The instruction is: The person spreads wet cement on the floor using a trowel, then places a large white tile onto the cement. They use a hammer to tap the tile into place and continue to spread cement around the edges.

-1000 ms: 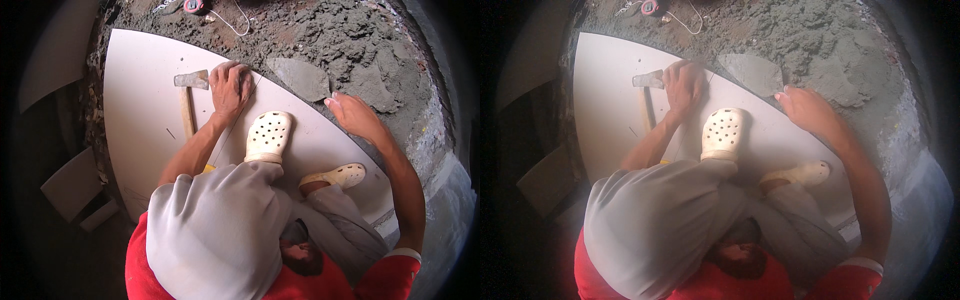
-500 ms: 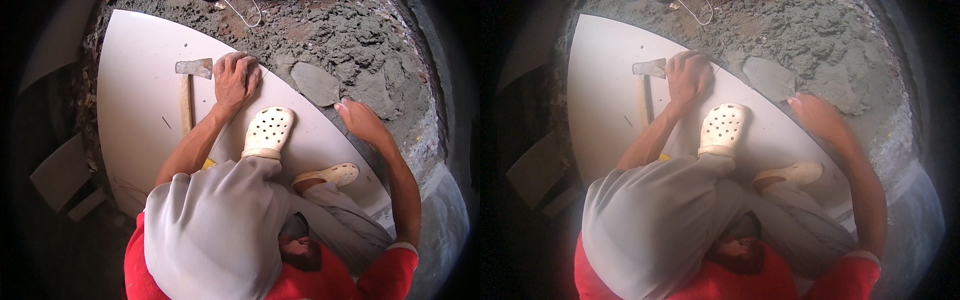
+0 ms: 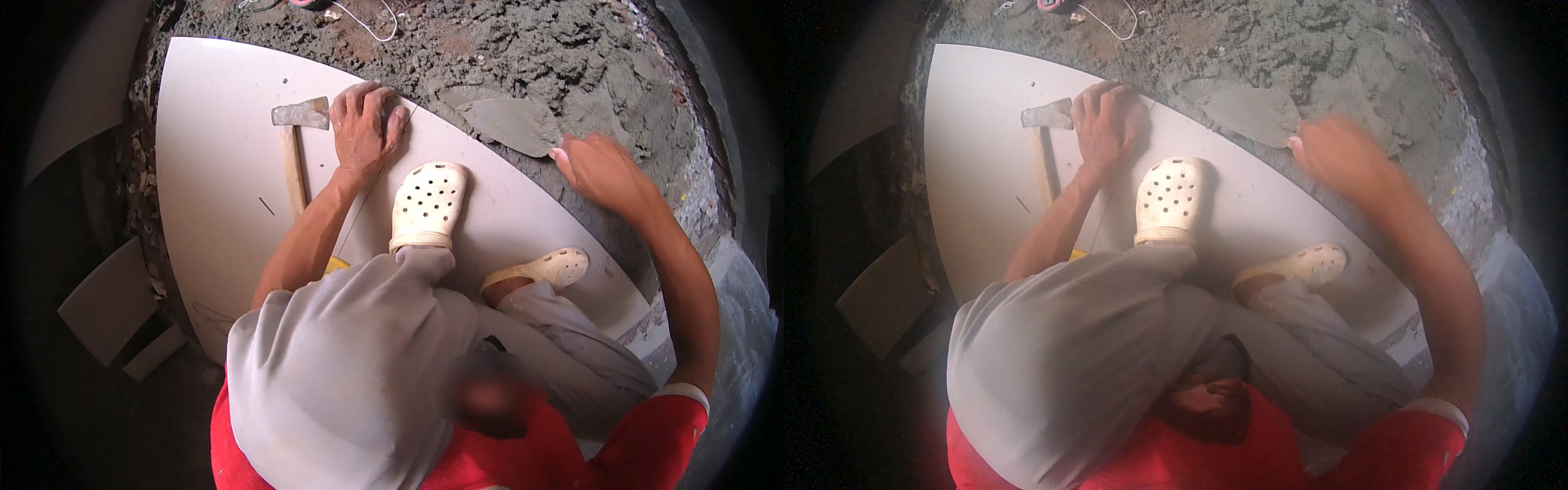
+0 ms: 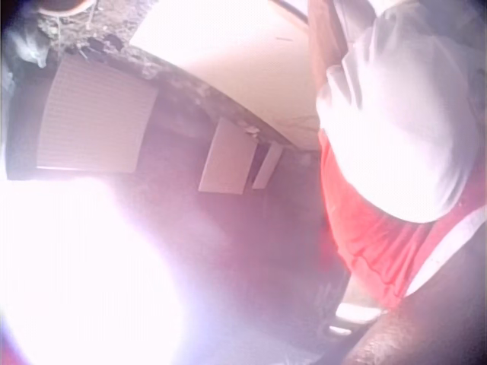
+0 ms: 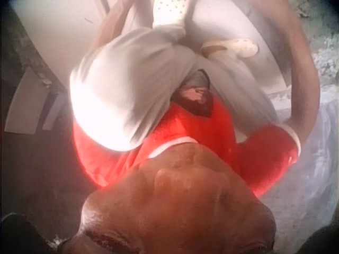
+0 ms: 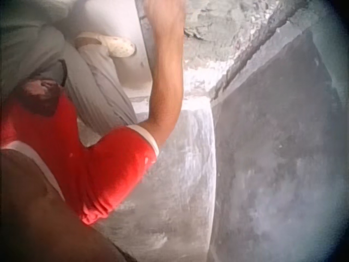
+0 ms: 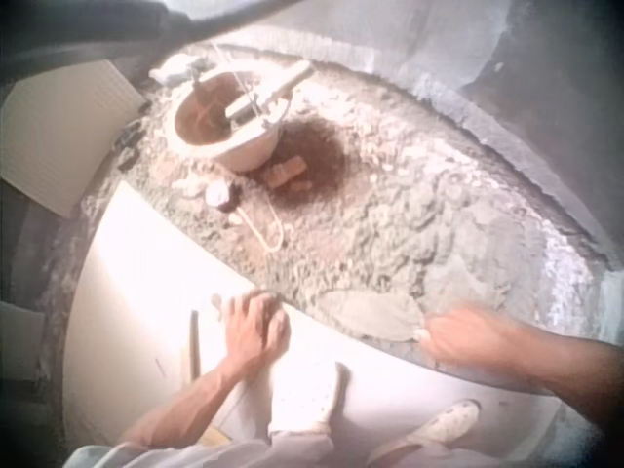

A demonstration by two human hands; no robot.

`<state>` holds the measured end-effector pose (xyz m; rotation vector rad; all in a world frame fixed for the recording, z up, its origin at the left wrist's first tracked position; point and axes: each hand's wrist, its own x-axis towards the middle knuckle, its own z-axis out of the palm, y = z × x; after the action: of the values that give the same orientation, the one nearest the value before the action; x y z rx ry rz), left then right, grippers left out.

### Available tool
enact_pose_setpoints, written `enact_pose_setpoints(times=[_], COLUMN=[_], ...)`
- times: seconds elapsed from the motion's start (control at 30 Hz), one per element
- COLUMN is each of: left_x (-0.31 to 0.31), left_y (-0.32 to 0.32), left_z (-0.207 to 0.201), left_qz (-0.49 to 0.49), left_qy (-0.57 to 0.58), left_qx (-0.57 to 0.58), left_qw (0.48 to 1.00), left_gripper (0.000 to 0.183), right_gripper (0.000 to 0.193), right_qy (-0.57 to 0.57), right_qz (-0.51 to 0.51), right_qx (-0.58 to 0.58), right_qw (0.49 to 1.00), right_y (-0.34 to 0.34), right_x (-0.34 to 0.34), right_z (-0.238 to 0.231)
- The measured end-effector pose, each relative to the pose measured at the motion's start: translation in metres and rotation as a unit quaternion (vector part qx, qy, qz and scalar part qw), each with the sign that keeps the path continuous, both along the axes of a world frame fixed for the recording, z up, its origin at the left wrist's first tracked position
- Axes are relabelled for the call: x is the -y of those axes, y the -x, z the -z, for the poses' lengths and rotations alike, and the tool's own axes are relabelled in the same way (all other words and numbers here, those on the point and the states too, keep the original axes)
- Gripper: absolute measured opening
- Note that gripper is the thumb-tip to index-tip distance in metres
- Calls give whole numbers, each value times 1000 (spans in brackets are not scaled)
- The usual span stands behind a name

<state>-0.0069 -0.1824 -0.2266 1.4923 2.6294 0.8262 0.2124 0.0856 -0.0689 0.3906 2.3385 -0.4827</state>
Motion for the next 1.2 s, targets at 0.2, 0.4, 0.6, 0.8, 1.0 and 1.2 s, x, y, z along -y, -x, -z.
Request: enact_pose_setpoints(times=[0.2, 0.4, 0.6, 0.8, 1.0, 1.2], left_x=[-1, -3, 1, -3, -3, -5], left_y=[0, 0, -1, -1, -2, -1], left_z=[2, 3, 0, -3, -2, -4], left_qz=[8, 14, 4, 12, 15, 21], left_qy=[-1, 14, 8, 4, 14, 35], left_qx=[3, -15, -2, -9, -6, -16], left_qw=[1000, 1000, 1000, 1000, 1000, 999], left_gripper=[35, 34, 33, 32, 31, 33], right_gripper=[34, 36, 38, 38, 43, 38], right_qy=[-73, -30, -5, -50, -162, -327], right_qz=[16, 32, 33, 89, 78, 204], right_qx=[-8, -88, -42, 47, -48, -157], right_qw=[997, 995, 999, 994, 983, 909], right_y=[-28, 6, -24, -75, -141, -205], right_x=[9, 25, 13, -8, -51, -106], right_z=[-37, -23, -2, -35, -78, -51])
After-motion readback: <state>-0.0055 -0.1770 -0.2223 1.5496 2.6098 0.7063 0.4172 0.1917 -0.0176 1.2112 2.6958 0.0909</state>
